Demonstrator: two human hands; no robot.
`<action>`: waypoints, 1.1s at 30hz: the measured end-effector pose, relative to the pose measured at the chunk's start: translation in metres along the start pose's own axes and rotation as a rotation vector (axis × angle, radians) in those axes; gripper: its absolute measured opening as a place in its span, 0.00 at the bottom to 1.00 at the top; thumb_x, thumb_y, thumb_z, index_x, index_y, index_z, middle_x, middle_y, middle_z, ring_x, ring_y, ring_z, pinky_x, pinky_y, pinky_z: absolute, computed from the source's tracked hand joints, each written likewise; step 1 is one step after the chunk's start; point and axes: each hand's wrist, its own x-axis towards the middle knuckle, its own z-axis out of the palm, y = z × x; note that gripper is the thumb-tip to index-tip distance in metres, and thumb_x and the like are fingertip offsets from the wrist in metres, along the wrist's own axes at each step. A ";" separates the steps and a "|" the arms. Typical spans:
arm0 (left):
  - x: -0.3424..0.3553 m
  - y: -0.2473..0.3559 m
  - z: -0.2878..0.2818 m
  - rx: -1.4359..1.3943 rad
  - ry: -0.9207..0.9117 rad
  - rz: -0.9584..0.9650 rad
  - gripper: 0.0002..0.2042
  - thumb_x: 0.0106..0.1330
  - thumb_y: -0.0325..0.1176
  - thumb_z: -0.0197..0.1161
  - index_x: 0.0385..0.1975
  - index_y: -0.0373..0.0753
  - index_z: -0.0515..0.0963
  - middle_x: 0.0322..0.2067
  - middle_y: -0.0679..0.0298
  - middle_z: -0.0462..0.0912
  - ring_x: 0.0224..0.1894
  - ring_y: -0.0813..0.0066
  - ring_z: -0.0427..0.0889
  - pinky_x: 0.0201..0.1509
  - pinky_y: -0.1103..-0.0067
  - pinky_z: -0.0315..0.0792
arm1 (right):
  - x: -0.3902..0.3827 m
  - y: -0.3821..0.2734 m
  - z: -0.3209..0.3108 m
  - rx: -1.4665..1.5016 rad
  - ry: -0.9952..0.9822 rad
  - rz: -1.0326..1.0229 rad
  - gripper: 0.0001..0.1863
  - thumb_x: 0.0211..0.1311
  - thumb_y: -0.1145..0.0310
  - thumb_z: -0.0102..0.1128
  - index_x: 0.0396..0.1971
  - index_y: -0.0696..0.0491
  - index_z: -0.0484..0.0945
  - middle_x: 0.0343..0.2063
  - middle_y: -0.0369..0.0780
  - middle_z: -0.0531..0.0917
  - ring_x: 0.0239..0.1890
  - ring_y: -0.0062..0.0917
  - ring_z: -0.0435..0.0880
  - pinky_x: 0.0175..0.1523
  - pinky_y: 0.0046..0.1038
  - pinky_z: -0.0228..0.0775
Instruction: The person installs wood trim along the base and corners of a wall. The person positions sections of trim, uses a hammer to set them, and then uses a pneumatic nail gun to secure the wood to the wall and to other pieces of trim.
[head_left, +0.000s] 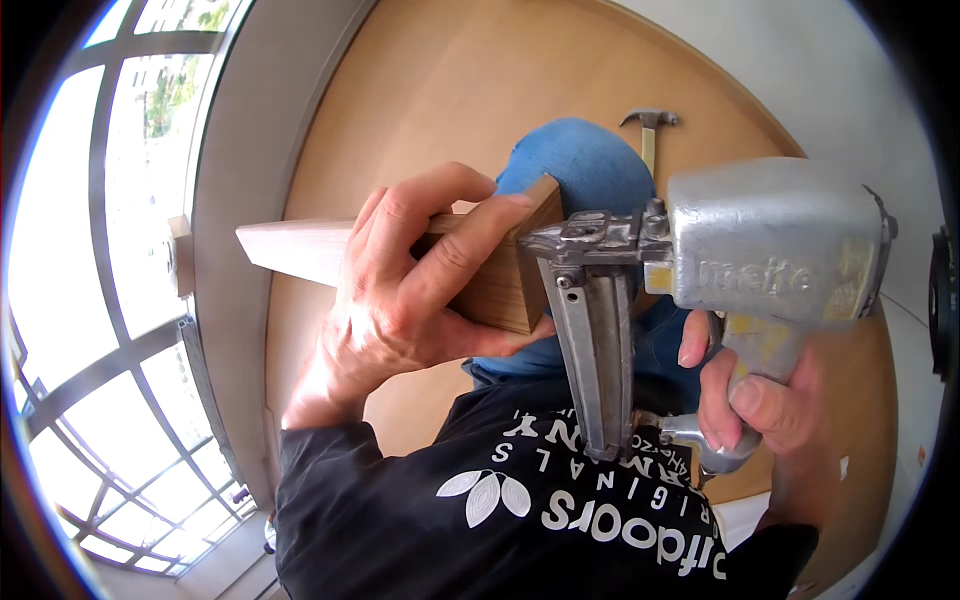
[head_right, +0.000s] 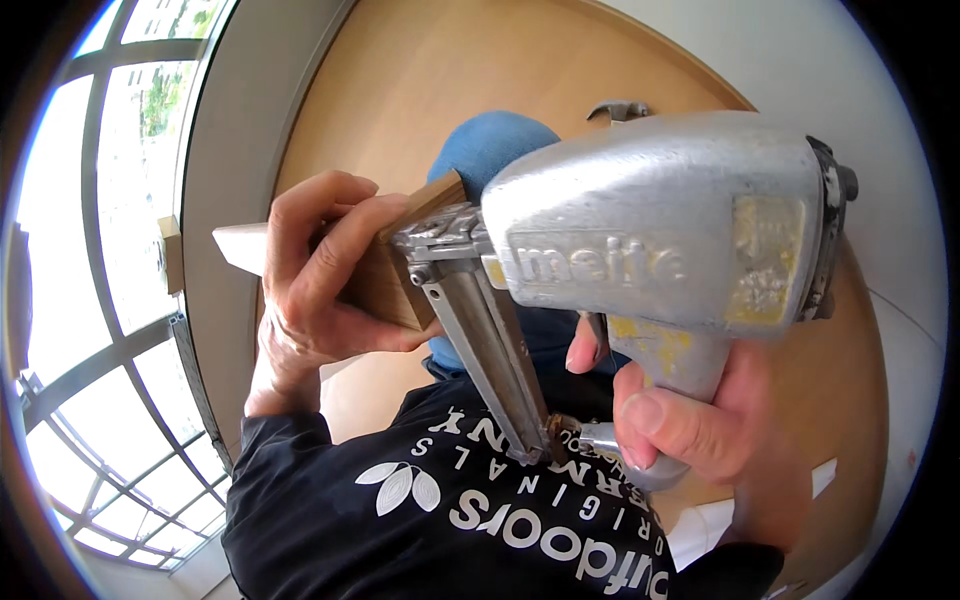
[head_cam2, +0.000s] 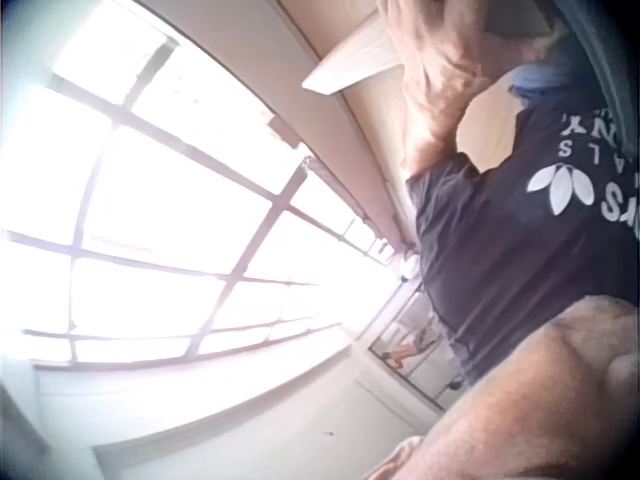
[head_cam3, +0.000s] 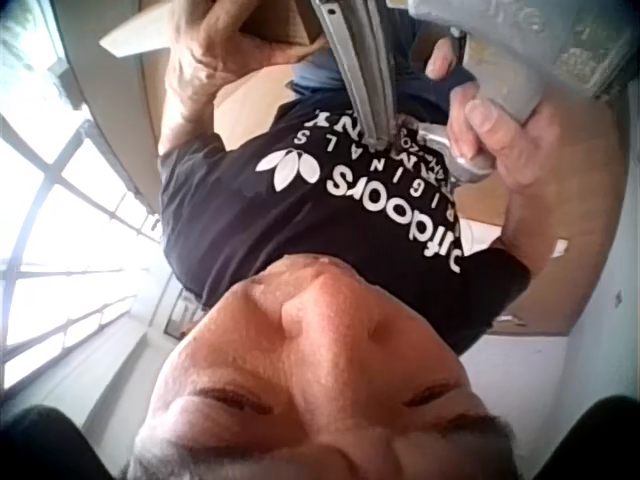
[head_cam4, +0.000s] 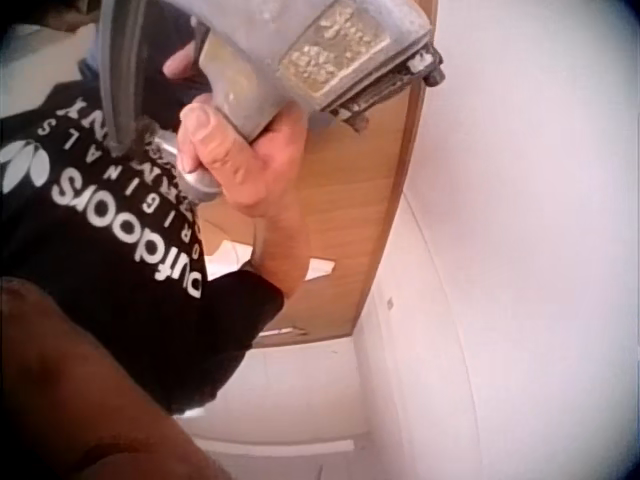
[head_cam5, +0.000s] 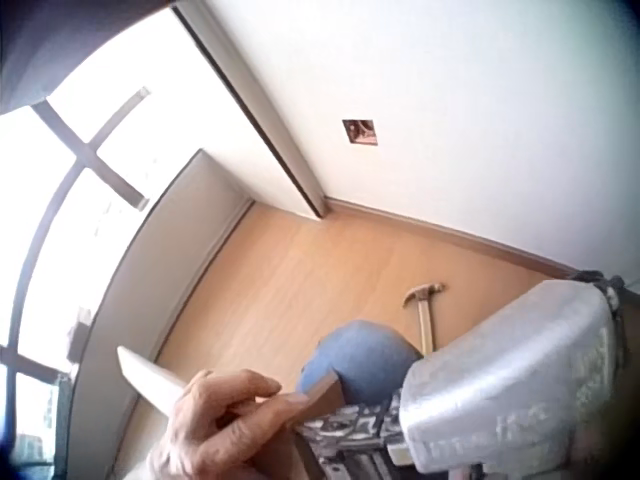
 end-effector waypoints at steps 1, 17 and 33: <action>-0.001 0.001 0.000 0.013 0.010 -0.013 0.36 0.38 0.43 0.85 0.53 0.43 0.83 0.47 0.62 0.80 0.38 0.65 0.81 0.43 0.71 0.79 | 0.002 0.002 0.000 -0.033 -0.038 -0.020 0.39 0.62 0.65 0.65 0.65 0.71 0.58 0.45 0.58 0.77 0.17 0.22 0.78 0.23 0.25 0.77; 0.005 -0.003 -0.020 -0.172 -0.054 -0.013 0.39 0.37 0.48 0.86 0.53 0.40 0.81 0.47 0.58 0.78 0.47 0.58 0.82 0.50 0.65 0.80 | -0.053 -0.006 -0.011 -0.165 0.049 -0.262 0.44 0.63 0.63 0.66 0.70 0.70 0.53 0.53 0.65 0.75 0.18 0.28 0.81 0.22 0.29 0.78; 0.037 0.008 0.008 -0.757 -0.316 0.086 0.41 0.42 0.53 0.84 0.54 0.32 0.80 0.51 0.55 0.80 0.52 0.59 0.83 0.57 0.69 0.77 | -0.113 -0.019 -0.002 -0.715 0.125 -0.509 0.40 0.60 0.65 0.65 0.67 0.68 0.58 0.33 0.52 0.82 0.19 0.27 0.80 0.33 0.35 0.78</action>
